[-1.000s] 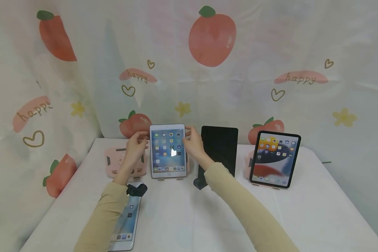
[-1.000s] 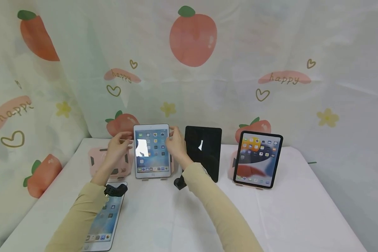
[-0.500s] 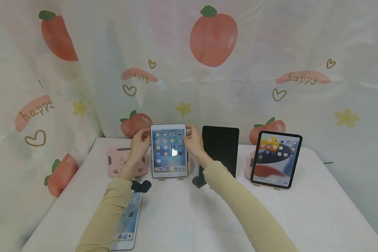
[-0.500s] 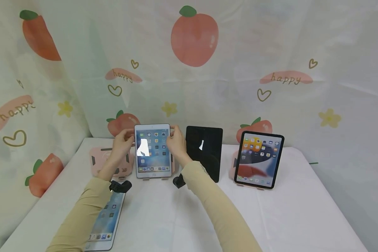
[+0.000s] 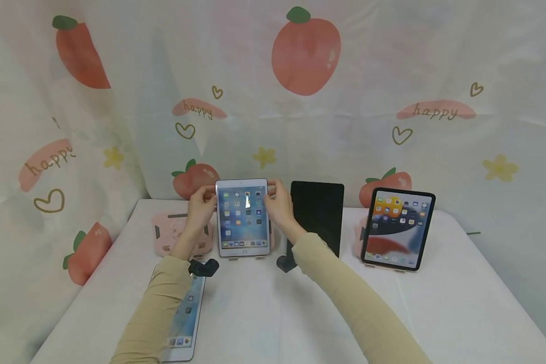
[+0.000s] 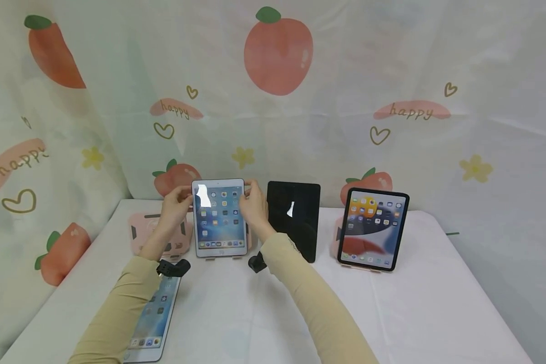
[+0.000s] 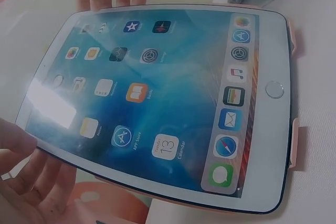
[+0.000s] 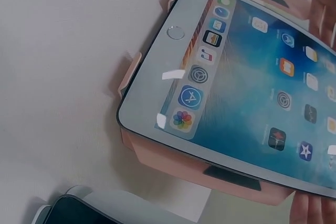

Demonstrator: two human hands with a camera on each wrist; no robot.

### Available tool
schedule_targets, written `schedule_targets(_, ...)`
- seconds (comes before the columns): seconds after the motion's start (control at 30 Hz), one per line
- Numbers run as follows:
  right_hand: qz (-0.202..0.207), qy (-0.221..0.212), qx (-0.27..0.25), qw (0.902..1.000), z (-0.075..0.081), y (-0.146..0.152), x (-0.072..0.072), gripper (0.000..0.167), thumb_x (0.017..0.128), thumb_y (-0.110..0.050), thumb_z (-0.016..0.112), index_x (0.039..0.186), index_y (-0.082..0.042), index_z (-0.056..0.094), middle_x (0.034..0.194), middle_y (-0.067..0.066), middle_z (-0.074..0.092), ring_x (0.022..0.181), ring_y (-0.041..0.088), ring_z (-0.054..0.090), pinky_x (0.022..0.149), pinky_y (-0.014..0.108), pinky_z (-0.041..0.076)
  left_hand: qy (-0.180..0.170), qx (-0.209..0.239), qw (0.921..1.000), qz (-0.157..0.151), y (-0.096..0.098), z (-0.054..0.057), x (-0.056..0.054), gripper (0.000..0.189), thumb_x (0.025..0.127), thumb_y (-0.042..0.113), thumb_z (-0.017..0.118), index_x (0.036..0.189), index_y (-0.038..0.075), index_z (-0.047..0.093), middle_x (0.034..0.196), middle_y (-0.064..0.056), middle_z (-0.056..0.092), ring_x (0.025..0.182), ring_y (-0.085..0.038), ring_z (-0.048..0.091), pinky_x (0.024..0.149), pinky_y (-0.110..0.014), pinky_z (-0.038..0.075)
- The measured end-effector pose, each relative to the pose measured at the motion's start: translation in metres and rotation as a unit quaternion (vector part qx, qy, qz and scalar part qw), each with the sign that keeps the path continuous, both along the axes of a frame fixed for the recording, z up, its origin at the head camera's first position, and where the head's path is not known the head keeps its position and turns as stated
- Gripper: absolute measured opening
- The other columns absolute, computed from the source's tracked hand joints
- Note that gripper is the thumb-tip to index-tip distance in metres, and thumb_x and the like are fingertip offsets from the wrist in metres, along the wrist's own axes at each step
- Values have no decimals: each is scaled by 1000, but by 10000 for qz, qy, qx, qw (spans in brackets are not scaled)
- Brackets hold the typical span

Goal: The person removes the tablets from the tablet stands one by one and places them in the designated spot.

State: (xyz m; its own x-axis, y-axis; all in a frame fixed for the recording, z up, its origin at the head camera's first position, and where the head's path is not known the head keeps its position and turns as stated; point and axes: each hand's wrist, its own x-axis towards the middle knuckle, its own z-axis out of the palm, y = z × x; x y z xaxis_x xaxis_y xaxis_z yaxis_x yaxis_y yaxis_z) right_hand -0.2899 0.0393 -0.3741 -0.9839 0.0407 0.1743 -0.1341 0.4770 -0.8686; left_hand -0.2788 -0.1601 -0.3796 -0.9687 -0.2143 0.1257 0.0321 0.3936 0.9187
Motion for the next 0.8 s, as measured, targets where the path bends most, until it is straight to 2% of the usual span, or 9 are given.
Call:
schedule_targets(0.27, -17, 89, -83, 9999, 1, 1, 4, 29, 101, -20, 48, 129, -15, 49, 107, 9, 61, 94, 24, 61, 70, 30, 47, -109, 184, 9998, -19, -1, 1, 2, 32, 98, 8, 50, 129, 7, 54, 112, -13, 55, 93, -20, 54, 90, -37, 56)
schedule_targets(0.8, -52, 88, -100, 9999, 1, 0, 6, 24, 100, -17, 48, 124, -16, 50, 106, 8, 59, 96, 23, 60, 75, 33, 48, -4, 703, 9975, 107, 2, 1, 8, 30, 98, 5, 50, 127, 8, 55, 109, -10, 53, 93, -18, 52, 91, -38, 55)
